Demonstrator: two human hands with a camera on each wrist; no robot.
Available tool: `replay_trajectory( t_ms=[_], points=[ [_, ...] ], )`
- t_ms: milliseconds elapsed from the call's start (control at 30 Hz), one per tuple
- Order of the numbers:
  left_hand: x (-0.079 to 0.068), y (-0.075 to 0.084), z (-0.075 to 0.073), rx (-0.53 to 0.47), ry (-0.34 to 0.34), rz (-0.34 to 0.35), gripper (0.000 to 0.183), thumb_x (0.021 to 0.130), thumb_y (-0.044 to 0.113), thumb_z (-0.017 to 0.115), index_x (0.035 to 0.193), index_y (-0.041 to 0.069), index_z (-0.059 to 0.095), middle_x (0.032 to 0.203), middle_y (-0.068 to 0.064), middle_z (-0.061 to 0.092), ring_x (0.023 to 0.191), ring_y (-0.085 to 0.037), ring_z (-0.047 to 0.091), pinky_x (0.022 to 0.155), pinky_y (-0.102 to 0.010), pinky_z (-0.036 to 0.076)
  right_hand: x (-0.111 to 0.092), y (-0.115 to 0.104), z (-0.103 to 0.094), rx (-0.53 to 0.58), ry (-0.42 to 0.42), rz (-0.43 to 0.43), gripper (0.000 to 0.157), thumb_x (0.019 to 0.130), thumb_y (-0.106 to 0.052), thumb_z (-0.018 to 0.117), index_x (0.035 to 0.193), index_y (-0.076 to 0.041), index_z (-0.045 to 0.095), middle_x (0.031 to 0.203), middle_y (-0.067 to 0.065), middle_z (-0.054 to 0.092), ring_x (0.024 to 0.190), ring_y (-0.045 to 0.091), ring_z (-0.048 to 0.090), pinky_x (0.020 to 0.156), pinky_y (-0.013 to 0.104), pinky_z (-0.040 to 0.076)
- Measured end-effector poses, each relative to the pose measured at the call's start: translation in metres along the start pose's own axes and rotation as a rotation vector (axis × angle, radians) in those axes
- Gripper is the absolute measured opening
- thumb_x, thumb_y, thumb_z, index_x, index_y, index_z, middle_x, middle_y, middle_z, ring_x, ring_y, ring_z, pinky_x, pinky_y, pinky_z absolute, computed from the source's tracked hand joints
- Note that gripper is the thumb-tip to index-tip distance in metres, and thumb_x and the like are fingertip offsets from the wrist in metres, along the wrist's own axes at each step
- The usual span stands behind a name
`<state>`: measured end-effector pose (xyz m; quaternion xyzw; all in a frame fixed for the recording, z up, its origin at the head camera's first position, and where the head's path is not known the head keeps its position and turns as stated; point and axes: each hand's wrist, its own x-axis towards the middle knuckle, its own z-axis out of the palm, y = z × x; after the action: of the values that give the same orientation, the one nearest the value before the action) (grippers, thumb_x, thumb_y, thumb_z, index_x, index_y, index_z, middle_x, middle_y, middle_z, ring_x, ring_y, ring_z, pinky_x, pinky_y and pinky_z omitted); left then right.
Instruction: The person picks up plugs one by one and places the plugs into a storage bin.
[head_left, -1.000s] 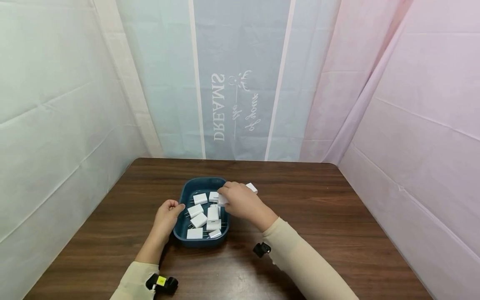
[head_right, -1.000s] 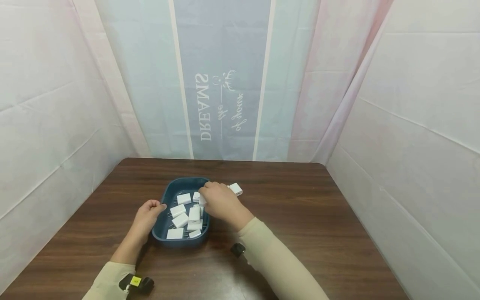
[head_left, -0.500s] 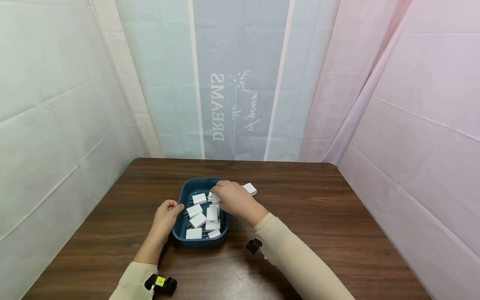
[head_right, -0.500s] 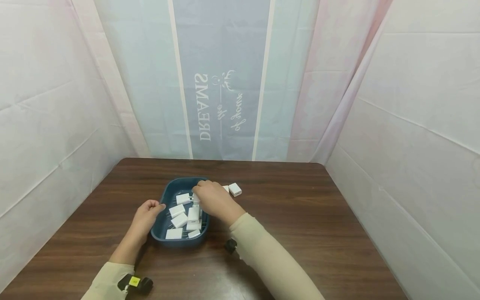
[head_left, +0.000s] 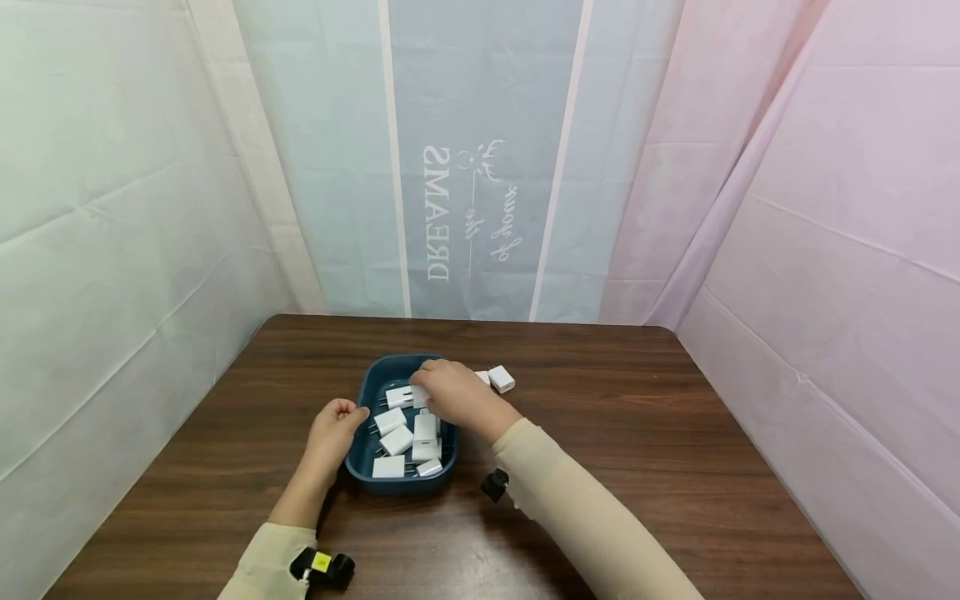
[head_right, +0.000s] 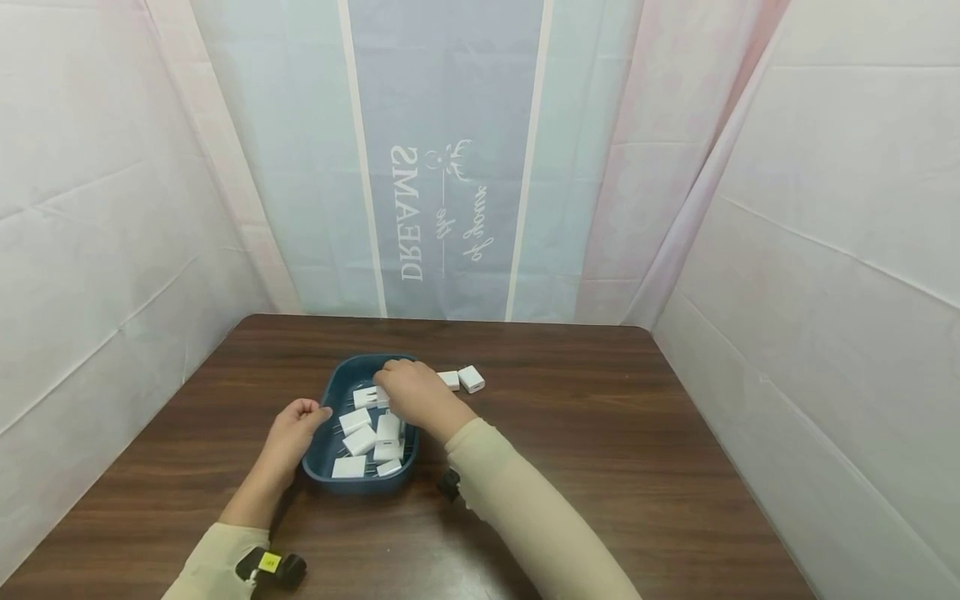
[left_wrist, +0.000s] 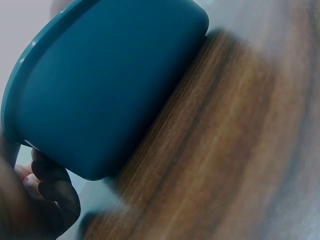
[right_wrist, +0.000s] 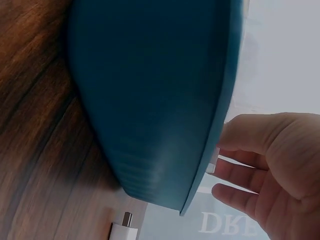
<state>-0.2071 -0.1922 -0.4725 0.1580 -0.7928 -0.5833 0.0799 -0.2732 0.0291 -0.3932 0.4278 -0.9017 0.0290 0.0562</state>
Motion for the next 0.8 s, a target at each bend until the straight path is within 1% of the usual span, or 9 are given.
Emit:
replay_trajectory(
  t_ms=[233,433,600,800],
  points=[
    [0.000,0.002,0.000,-0.004,-0.004,-0.006,0.020,0.100,0.020,0.063,0.102,0.003,0.053,0.073,0.003,0.042,0.071,-0.015,0.044,0.062,-0.028,0.036,0.009,-0.004,0.002,0.024,-0.041,0.001,0.038,0.098,-0.018,0.070,0.135,-0.016,0.065,0.134,0.000,0.064,0.122,0.016,0.061,0.101,0.032,0.051],
    [0.000,-0.001,0.000,-0.020,-0.011,0.005,0.020,0.099,0.019,0.064,0.102,0.002,0.053,0.073,0.003,0.042,0.071,-0.014,0.044,0.062,-0.027,0.037,0.016,-0.005,0.005,0.030,-0.083,0.001,0.039,0.098,-0.018,0.071,0.136,-0.017,0.065,0.133,0.001,0.064,0.121,0.016,0.062,0.099,0.031,0.052],
    [0.000,0.000,-0.001,-0.021,-0.012,-0.003,0.021,0.100,0.021,0.063,0.101,0.003,0.053,0.074,0.002,0.042,0.072,-0.015,0.045,0.063,-0.027,0.037,0.022,-0.006,0.007,0.031,-0.101,-0.001,0.038,0.098,-0.018,0.071,0.136,-0.017,0.065,0.133,0.000,0.065,0.121,0.016,0.063,0.099,0.031,0.052],
    [0.001,0.001,-0.001,-0.014,-0.012,-0.007,0.020,0.100,0.022,0.062,0.102,0.004,0.053,0.074,0.003,0.043,0.073,-0.015,0.045,0.063,-0.027,0.037,0.025,-0.007,0.008,0.059,-0.118,-0.006,0.037,0.099,-0.017,0.069,0.135,-0.017,0.066,0.132,0.001,0.065,0.122,0.016,0.063,0.100,0.032,0.052]
  ],
)
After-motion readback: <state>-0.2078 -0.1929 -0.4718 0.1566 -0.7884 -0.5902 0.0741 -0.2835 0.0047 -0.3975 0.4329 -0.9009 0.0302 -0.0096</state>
